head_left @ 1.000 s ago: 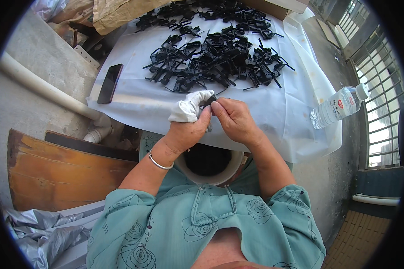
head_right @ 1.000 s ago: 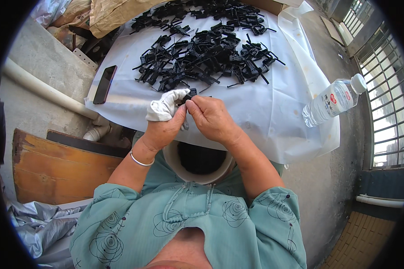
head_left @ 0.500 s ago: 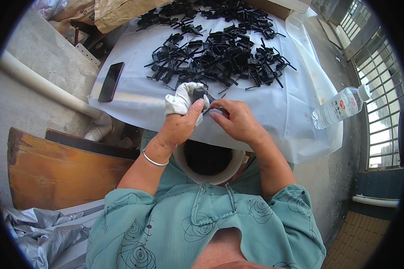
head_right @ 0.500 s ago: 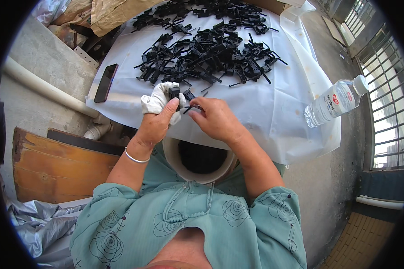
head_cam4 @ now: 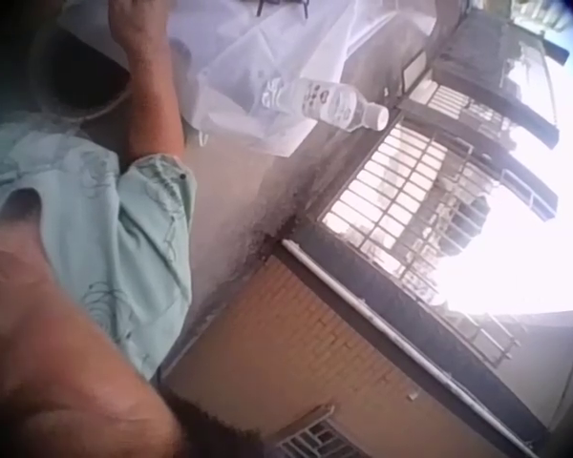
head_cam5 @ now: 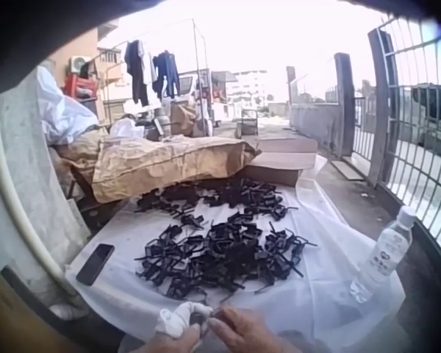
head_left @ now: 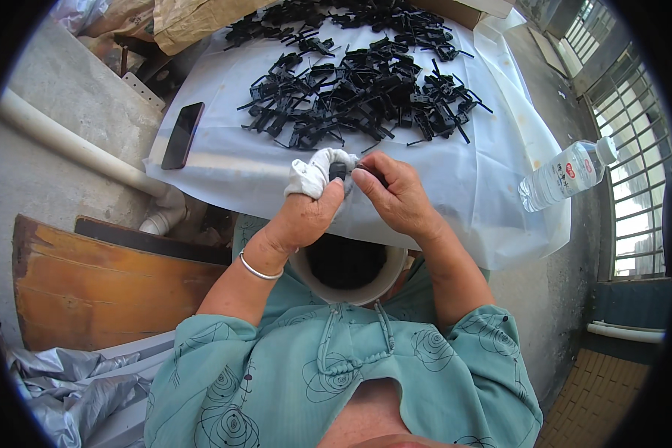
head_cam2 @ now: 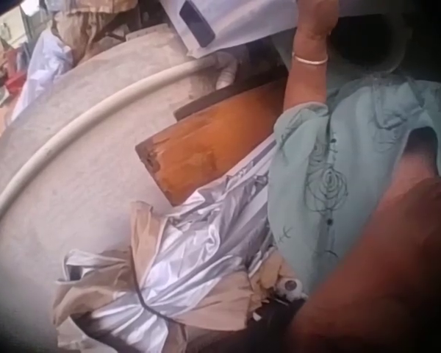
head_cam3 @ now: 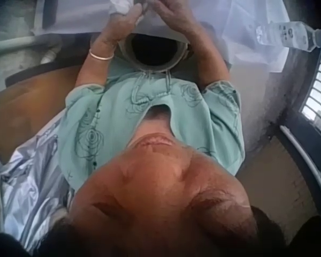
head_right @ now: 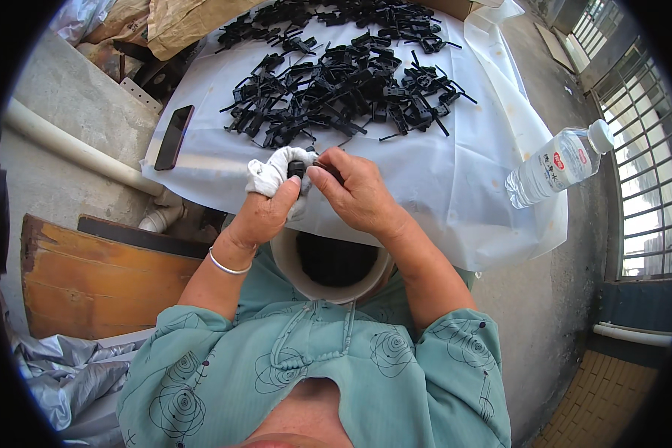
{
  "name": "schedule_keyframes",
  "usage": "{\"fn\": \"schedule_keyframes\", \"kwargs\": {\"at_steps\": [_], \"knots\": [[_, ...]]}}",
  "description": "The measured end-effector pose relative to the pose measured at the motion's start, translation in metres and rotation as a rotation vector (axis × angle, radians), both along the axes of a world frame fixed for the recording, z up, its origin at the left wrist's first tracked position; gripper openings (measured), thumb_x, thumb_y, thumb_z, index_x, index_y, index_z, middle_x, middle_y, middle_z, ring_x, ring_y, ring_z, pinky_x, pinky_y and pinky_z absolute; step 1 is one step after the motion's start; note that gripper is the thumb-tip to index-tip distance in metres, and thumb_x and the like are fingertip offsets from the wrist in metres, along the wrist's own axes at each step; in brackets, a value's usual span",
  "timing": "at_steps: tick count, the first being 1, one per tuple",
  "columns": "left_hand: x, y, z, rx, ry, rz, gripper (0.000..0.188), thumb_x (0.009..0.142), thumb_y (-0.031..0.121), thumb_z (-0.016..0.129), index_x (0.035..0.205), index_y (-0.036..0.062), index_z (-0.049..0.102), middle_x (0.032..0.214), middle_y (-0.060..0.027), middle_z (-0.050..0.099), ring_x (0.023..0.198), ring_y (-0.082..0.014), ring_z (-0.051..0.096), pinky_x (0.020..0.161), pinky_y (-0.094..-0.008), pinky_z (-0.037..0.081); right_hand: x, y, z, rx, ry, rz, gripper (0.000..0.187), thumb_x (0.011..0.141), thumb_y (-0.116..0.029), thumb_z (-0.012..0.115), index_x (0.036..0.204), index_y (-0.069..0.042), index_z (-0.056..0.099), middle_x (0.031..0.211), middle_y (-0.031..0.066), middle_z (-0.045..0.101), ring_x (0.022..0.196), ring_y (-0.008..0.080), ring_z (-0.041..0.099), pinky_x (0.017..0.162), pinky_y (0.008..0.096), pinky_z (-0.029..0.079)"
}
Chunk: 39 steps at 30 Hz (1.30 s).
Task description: Cleaning and inspecting small black plastic components by wiping them with a cloth.
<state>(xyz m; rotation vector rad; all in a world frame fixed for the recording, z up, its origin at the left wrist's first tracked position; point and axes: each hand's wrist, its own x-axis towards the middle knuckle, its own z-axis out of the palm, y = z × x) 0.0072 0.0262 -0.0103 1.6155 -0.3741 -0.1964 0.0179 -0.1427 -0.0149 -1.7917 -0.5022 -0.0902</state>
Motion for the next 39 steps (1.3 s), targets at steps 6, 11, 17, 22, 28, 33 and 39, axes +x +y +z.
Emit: {"fn": "schedule_keyframes", "kwargs": {"at_steps": [6,11,17,22,28,33,39], "knots": [[-0.008,-0.009,-0.002,0.307,-0.294,0.135,0.025,0.08,0.004,0.043,0.104,-0.0008,0.048,0.082,-0.0156,0.054,0.069,-0.0288,0.053,0.064,-0.035,0.044,-0.006,0.008,-0.006,-0.058,0.085,0.062,0.018,0.089,-0.013,0.052,0.077,0.001,0.053,0.057,0.0079,0.044,0.053,0.0129,0.037,0.049,0.0291,0.037],[-0.017,-0.005,-0.01,0.331,-0.479,0.181,0.024,0.079,0.004,0.043,0.103,-0.0024,0.047,0.083,-0.0197,0.054,0.073,-0.036,0.054,0.066,-0.0378,0.045,-0.016,0.028,-0.019,-0.001,-0.033,-0.018,0.019,0.089,-0.012,0.051,0.075,0.0,0.053,0.056,0.0096,0.044,0.051,0.0154,0.037,0.049,0.0301,0.037],[-0.03,0.008,-0.003,0.349,-0.461,0.226,0.026,0.082,0.006,0.045,0.106,-0.0028,0.046,0.087,-0.0208,0.055,0.079,-0.0366,0.055,0.07,-0.038,0.045,-0.015,0.025,-0.011,-0.021,-0.021,0.111,0.016,0.088,-0.011,0.051,0.077,0.0,0.053,0.061,0.0114,0.05,0.05,0.0227,0.041,0.05,0.0327,0.038],[-0.031,0.024,0.007,0.628,-0.59,0.043,0.024,0.09,0.013,0.048,0.107,-0.0015,0.054,0.09,-0.0153,0.058,0.091,-0.0252,0.057,0.079,-0.0313,0.045,0.007,-0.001,-0.005,-0.404,-0.281,-0.176,0.006,0.083,-0.008,0.054,0.083,-0.003,0.056,0.068,0.0135,0.056,0.057,0.0283,0.055,0.053,0.0365,0.043],[-0.014,0.03,-0.008,0.151,0.099,0.263,0.021,0.093,0.016,0.047,0.106,0.0017,0.055,0.095,-0.0052,0.06,0.073,-0.0101,0.061,0.06,-0.0207,0.047,0.011,-0.005,-0.018,-0.487,-0.367,-0.106,0.01,0.079,-0.005,0.058,0.089,-0.003,0.059,0.074,0.0134,0.059,0.064,0.029,0.059,0.056,0.0364,0.046],[-0.002,0.013,-0.011,-0.565,0.451,0.141,0.019,0.089,0.011,0.053,0.106,0.0027,0.052,0.085,-0.0028,0.061,0.06,-0.0072,0.055,0.045,-0.0193,0.04,0.002,0.005,-0.018,-0.094,-0.311,0.123,0.014,0.075,0.0,0.064,0.09,-0.001,0.061,0.069,0.0098,0.055,0.057,0.0188,0.053,0.052,0.0281,0.042],[-0.002,-0.003,-0.006,-0.502,0.305,0.181,0.017,0.089,0.011,0.056,0.104,0.0057,0.053,0.085,-0.0022,0.06,0.063,-0.0049,0.052,0.048,-0.0178,0.04,-0.011,0.0,0.008,-0.195,-0.279,-0.037,0.017,0.071,-0.005,0.069,0.085,0.0,0.06,0.065,0.0068,0.051,0.051,0.0136,0.046,0.048,0.0258,0.039]]}}
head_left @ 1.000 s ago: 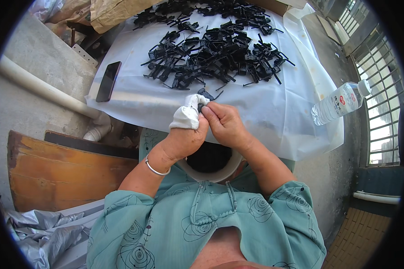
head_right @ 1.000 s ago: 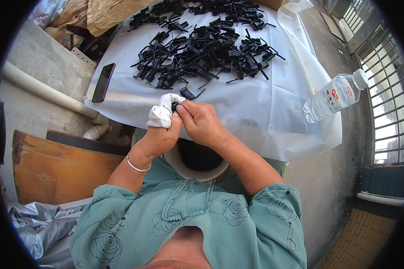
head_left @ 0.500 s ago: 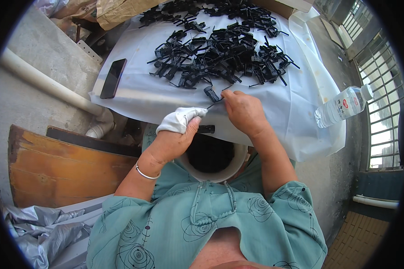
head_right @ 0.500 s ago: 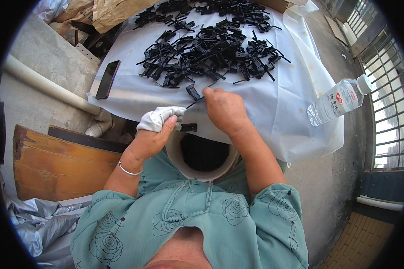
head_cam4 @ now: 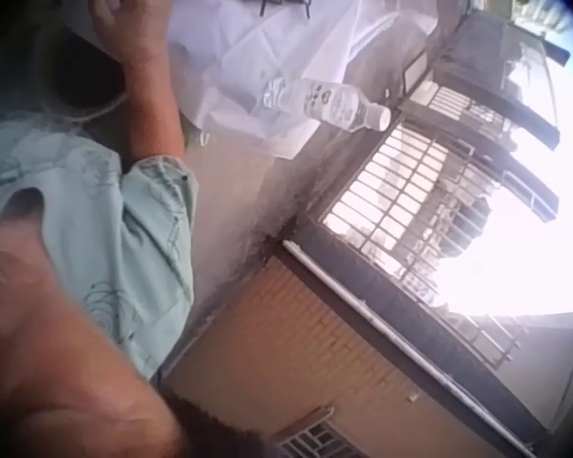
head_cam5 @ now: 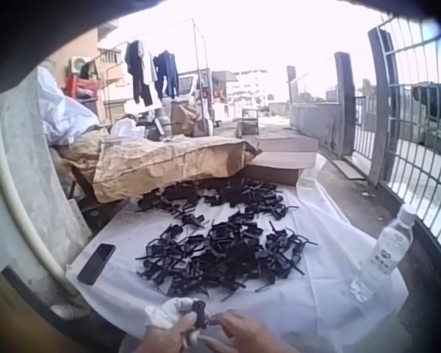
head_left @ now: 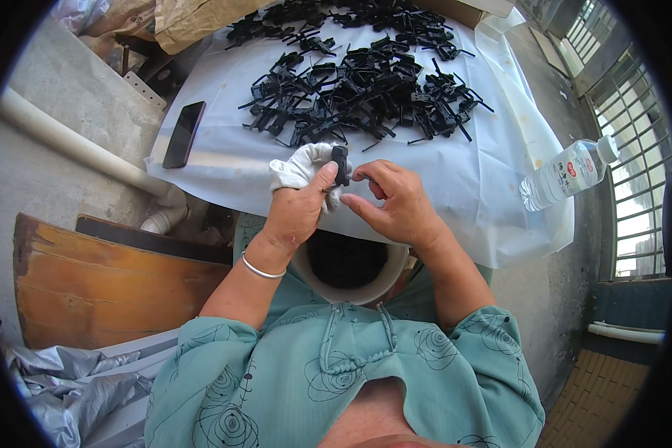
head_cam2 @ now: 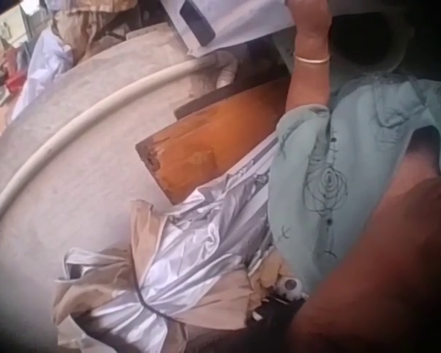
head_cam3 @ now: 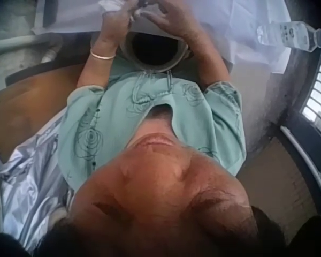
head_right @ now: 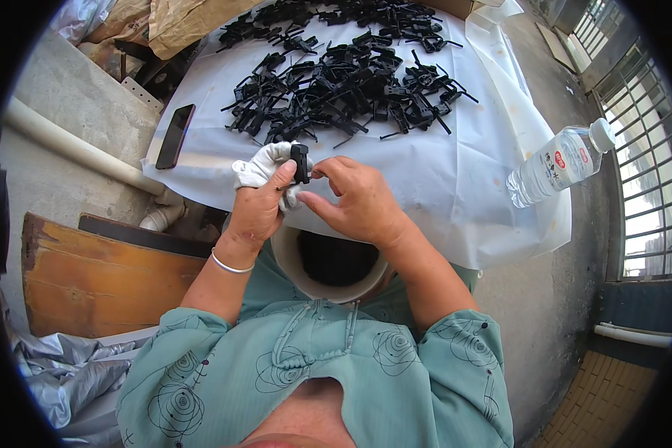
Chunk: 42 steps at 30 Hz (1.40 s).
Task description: Cleaning and inspecting small black plastic components by wiping them with a cloth.
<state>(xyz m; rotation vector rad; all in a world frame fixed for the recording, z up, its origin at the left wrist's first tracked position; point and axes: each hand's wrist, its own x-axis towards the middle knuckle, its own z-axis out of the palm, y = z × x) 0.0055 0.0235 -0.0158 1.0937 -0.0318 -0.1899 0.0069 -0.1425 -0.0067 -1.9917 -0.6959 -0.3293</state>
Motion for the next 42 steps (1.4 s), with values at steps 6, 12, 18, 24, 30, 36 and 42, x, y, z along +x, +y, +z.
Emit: {"fn": "schedule_keyframes", "kwargs": {"at_steps": [6,12,18,24,30,36,42], "knots": [[-0.003,-0.003,0.004,0.367,-0.229,0.03,0.026,0.09,0.009,0.053,0.113,-0.001,0.048,0.082,-0.0008,0.056,0.064,-0.0043,0.05,0.052,-0.0181,0.042,-0.005,0.015,-0.01,0.185,-0.055,-0.071,0.015,0.076,-0.01,0.069,0.076,-0.001,0.056,0.061,0.0017,0.049,0.052,0.0084,0.043,0.046,0.0237,0.035],[-0.01,-0.004,0.01,0.307,-0.277,-0.026,0.028,0.089,0.008,0.054,0.114,-0.0021,0.049,0.083,-0.0017,0.056,0.062,-0.0051,0.052,0.052,-0.0185,0.043,0.006,0.01,-0.01,0.408,0.526,-0.002,0.02,0.085,-0.016,0.061,0.073,-0.002,0.055,0.058,-0.006,0.044,0.057,0.0032,0.039,0.05,0.0202,0.033],[-0.009,0.003,0.011,0.498,-0.291,0.013,0.03,0.086,0.005,0.056,0.114,-0.0019,0.049,0.082,-0.0035,0.058,0.059,-0.0044,0.052,0.049,-0.0194,0.043,0.004,0.004,-0.009,0.244,0.305,0.083,0.022,0.09,-0.017,0.053,0.075,-0.001,0.053,0.064,0.0015,0.047,0.06,0.0089,0.042,0.053,0.0263,0.037],[-0.008,-0.005,0.002,0.802,-0.502,0.141,0.025,0.079,0.003,0.059,0.103,-0.0041,0.057,0.085,-0.0096,0.062,0.071,-0.0134,0.059,0.063,-0.0263,0.048,0.005,0.008,-0.014,0.107,0.222,0.06,0.023,0.092,-0.015,0.048,0.075,0.001,0.053,0.064,0.0067,0.049,0.059,0.0113,0.045,0.056,0.0279,0.039],[-0.007,-0.006,0.0,0.97,-0.792,0.23,0.025,0.077,0.002,0.056,0.101,-0.0043,0.058,0.089,-0.0189,0.062,0.08,-0.0321,0.061,0.07,-0.0352,0.048,0.002,0.026,-0.038,0.414,0.491,0.067,0.027,0.094,-0.016,0.046,0.075,0.0,0.056,0.067,-0.0019,0.053,0.063,0.0059,0.044,0.058,0.0233,0.04],[-0.011,0.001,-0.003,1.196,-0.816,0.179,0.026,0.081,0.0,0.055,0.107,-0.0053,0.054,0.092,-0.0139,0.061,0.082,-0.0189,0.06,0.075,-0.0304,0.048,0.002,0.03,-0.037,0.468,0.622,0.111,0.028,0.094,-0.017,0.045,0.076,0.0,0.057,0.067,-0.0031,0.052,0.064,0.0055,0.044,0.06,0.0222,0.04],[-0.002,0.005,-0.003,0.578,-0.525,0.083,0.027,0.089,0.007,0.052,0.114,0.0029,0.043,0.084,0.0004,0.052,0.073,-0.0102,0.05,0.067,-0.0237,0.045,0.003,0.007,-0.011,0.099,0.34,0.041,0.018,0.088,-0.014,0.053,0.082,0.001,0.06,0.064,0.0042,0.052,0.058,0.0104,0.046,0.056,0.0256,0.04]]}}
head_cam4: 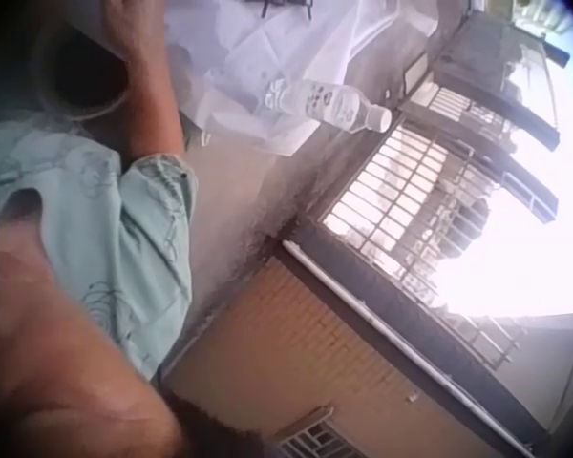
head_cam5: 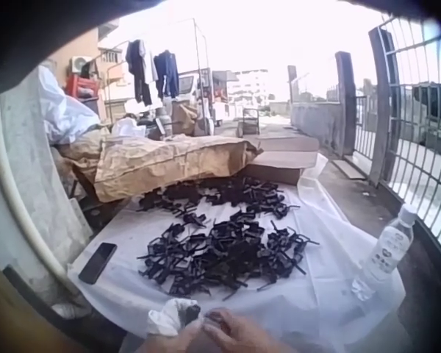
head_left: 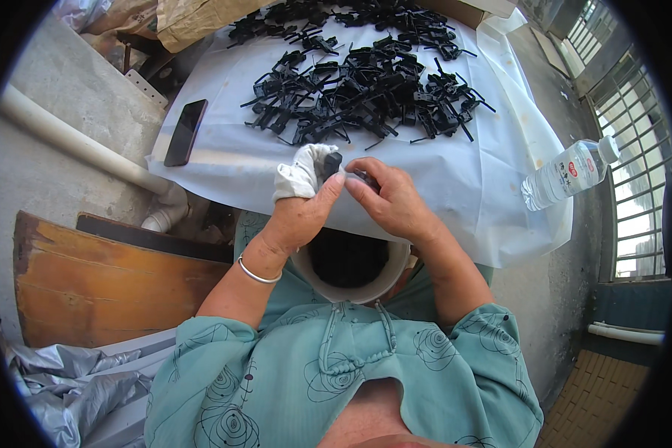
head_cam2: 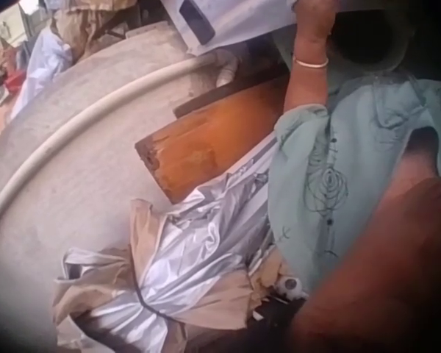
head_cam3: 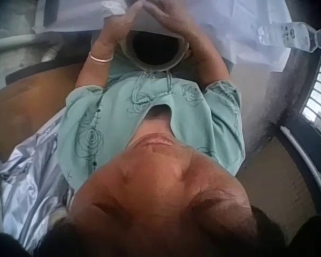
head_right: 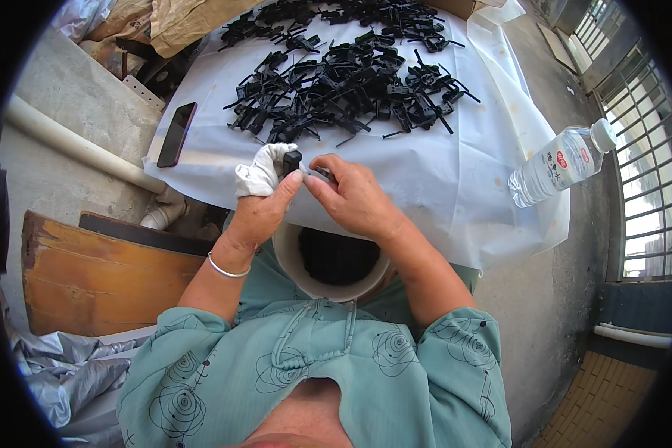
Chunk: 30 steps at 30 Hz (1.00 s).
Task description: Cleaning and inspecting small black plastic components by wiping them with a cloth.
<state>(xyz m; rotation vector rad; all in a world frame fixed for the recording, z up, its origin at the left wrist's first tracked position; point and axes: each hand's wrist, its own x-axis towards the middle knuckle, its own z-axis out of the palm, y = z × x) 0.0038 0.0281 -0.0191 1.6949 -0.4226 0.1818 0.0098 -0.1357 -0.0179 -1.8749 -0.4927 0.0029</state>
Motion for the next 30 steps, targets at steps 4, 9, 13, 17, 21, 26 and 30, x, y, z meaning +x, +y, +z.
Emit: {"fn": "schedule_keyframes", "kwargs": {"at_steps": [4,9,13,17,21,26,30], "knots": [[-0.002,0.005,0.007,-0.274,0.366,-0.08,0.026,0.09,0.005,0.047,0.116,0.0039,0.044,0.085,-0.001,0.055,0.063,-0.0045,0.046,0.057,-0.0187,0.041,0.006,-0.012,-0.006,-0.203,-0.147,-0.019,0.01,0.08,-0.01,0.063,0.083,0.0,0.063,0.066,0.0072,0.056,0.055,0.0125,0.047,0.051,0.0268,0.04],[-0.006,-0.001,0.014,0.033,0.282,-0.08,0.033,0.089,0.004,0.04,0.122,0.0006,0.041,0.086,-0.0023,0.055,0.064,-0.0065,0.047,0.059,-0.0206,0.042,0.007,-0.01,-0.002,0.088,-0.185,-0.029,0.009,0.078,-0.007,0.066,0.081,0.0,0.062,0.066,0.0043,0.056,0.054,0.0096,0.046,0.051,0.0238,0.039],[-0.009,-0.005,0.018,-0.06,0.337,-0.171,0.032,0.085,0.005,0.043,0.116,-0.0029,0.045,0.09,-0.0057,0.052,0.079,-0.0097,0.046,0.07,-0.023,0.041,0.002,-0.008,0.006,0.112,0.023,0.02,0.012,0.081,-0.011,0.063,0.079,0.0,0.06,0.062,0.0056,0.055,0.053,0.011,0.048,0.05,0.0269,0.04],[-0.006,-0.005,0.007,0.126,0.144,-0.087,0.027,0.083,0.004,0.044,0.108,-0.0026,0.047,0.084,-0.0079,0.053,0.077,-0.0142,0.049,0.07,-0.027,0.043,0.003,-0.008,0.004,0.083,0.049,0.036,0.014,0.083,-0.011,0.06,0.077,0.001,0.057,0.062,0.0094,0.054,0.052,0.0175,0.049,0.051,0.0302,0.041],[-0.005,-0.011,0.0,0.235,-0.122,0.007,0.024,0.081,0.005,0.045,0.104,-0.0022,0.047,0.079,-0.0136,0.055,0.071,-0.0268,0.054,0.067,-0.0341,0.044,0.001,-0.002,0.003,0.022,-0.114,0.07,0.021,0.089,-0.014,0.05,0.076,0.002,0.054,0.062,0.0125,0.051,0.053,0.0218,0.043,0.054,0.031,0.04],[-0.009,-0.015,0.005,0.312,-0.189,0.07,0.021,0.081,0.005,0.044,0.1,-0.0018,0.047,0.08,-0.0176,0.055,0.072,-0.0333,0.054,0.065,-0.0366,0.045,-0.001,0.013,-0.004,0.093,-0.101,0.013,0.021,0.089,-0.013,0.049,0.076,0.002,0.053,0.062,0.0162,0.05,0.053,0.025,0.041,0.054,0.0328,0.04],[-0.016,-0.006,0.004,0.318,-0.122,0.056,0.023,0.081,0.006,0.047,0.103,-0.0026,0.048,0.086,-0.02,0.056,0.076,-0.0347,0.056,0.068,-0.0368,0.046,-0.001,0.009,0.005,0.06,-0.015,0.099,0.02,0.089,-0.013,0.049,0.076,0.002,0.055,0.061,0.0128,0.052,0.051,0.0255,0.04,0.052,0.0329,0.039]]}}
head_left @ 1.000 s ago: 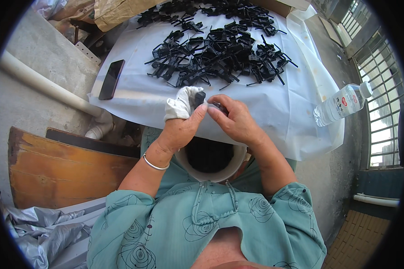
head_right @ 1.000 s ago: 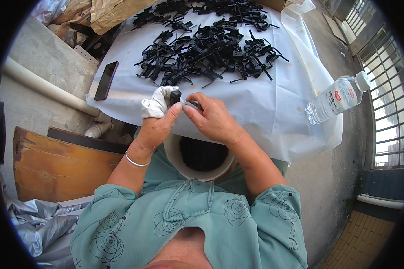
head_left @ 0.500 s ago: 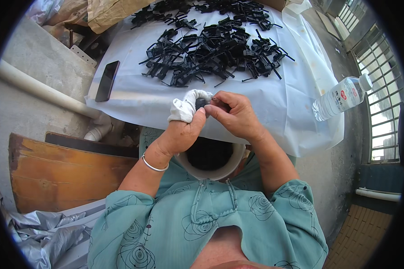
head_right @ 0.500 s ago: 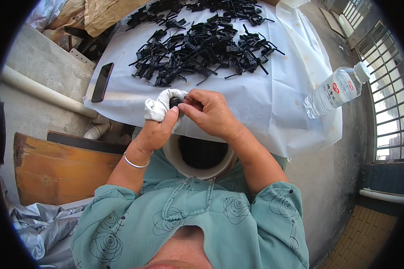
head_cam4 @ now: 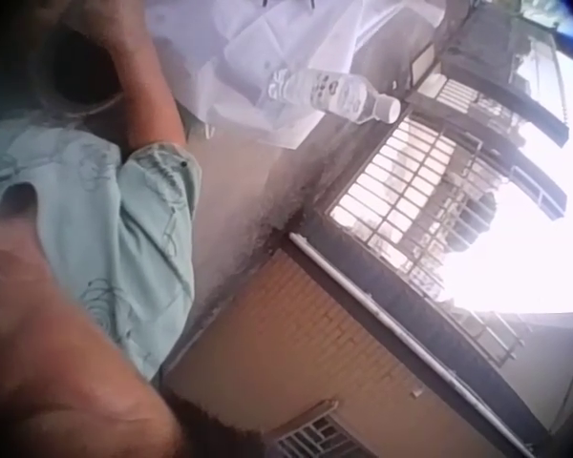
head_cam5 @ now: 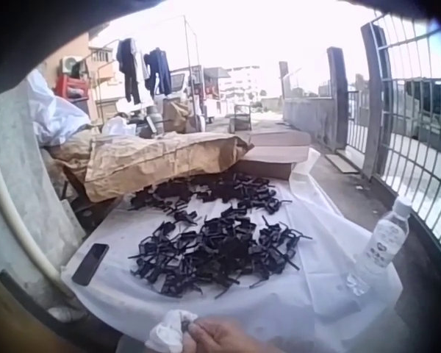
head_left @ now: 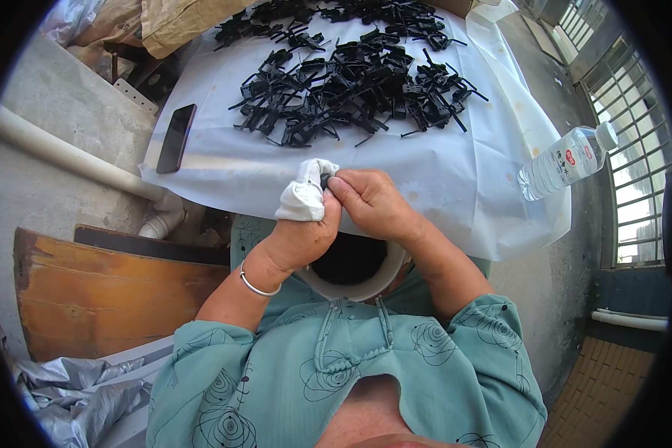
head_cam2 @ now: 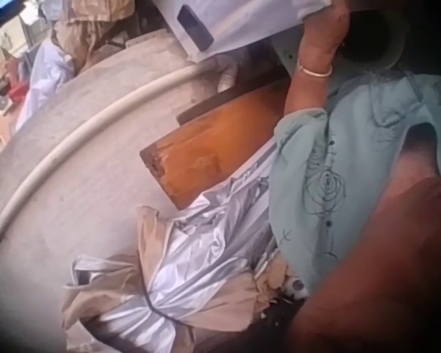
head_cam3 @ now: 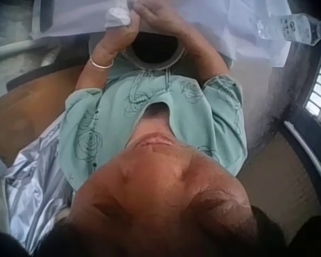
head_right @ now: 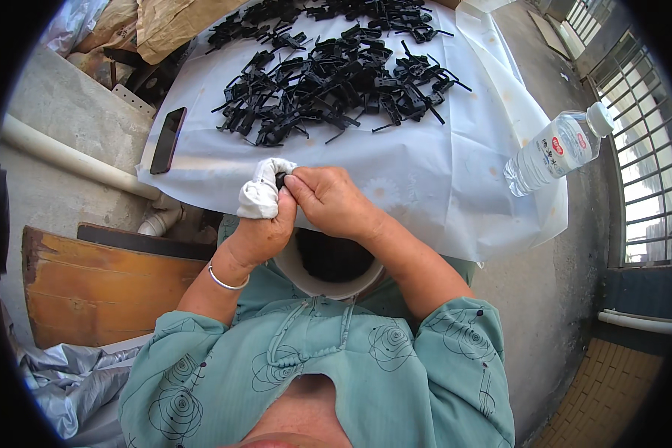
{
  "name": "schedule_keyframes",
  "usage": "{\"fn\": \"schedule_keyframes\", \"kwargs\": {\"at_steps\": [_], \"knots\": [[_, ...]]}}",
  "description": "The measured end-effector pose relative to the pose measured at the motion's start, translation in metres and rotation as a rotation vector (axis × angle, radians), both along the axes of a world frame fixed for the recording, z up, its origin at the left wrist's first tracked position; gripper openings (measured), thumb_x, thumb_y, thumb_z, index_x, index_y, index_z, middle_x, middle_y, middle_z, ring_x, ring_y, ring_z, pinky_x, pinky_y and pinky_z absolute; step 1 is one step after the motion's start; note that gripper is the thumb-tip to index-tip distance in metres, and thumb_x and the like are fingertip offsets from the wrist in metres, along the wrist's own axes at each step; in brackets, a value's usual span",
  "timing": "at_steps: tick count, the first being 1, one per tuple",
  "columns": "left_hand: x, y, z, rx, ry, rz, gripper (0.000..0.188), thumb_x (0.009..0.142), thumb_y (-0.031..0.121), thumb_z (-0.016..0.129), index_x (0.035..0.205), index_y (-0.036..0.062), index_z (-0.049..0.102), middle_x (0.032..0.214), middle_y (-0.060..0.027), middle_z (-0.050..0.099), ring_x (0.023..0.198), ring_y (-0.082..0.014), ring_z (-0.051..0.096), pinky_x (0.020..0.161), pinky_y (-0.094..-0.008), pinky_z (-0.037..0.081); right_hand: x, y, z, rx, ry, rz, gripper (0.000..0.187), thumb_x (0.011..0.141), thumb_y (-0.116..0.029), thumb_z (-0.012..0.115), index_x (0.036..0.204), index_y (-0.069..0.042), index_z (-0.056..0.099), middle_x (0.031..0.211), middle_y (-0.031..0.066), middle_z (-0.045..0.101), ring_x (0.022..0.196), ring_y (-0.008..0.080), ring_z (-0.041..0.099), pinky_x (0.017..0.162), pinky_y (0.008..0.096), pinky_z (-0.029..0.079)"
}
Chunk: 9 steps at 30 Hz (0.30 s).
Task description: Cleaning and inspecting small black plastic components by wiping them with a cloth.
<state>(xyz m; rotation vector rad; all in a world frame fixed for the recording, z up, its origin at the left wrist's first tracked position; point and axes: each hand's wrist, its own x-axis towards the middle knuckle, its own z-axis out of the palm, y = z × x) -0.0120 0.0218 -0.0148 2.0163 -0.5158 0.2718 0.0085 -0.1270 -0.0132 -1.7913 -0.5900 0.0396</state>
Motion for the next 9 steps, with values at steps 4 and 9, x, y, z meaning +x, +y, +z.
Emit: {"fn": "schedule_keyframes", "kwargs": {"at_steps": [4,9], "knots": [[-0.006,0.012,0.019,0.255,0.009,-0.132,0.03,0.082,0.011,0.055,0.11,-0.0018,0.056,0.099,-0.02,0.06,0.092,-0.0344,0.056,0.081,-0.038,0.046,0.024,-0.029,0.001,-0.275,-0.149,-0.265,0.019,0.088,-0.018,0.052,0.081,-0.001,0.058,0.063,0.0117,0.056,0.053,0.0252,0.048,0.054,0.0339,0.042],[0.005,0.018,0.019,0.29,0.0,-0.09,0.026,0.085,0.015,0.058,0.108,0.0026,0.061,0.104,-0.0159,0.061,0.098,-0.0294,0.055,0.089,-0.0359,0.043,0.055,-0.032,-0.015,-0.862,-0.205,-0.56,0.025,0.084,-0.026,0.059,0.1,-0.006,0.057,0.079,0.018,0.063,0.075,0.0236,0.065,0.064,0.0379,0.049]]}}
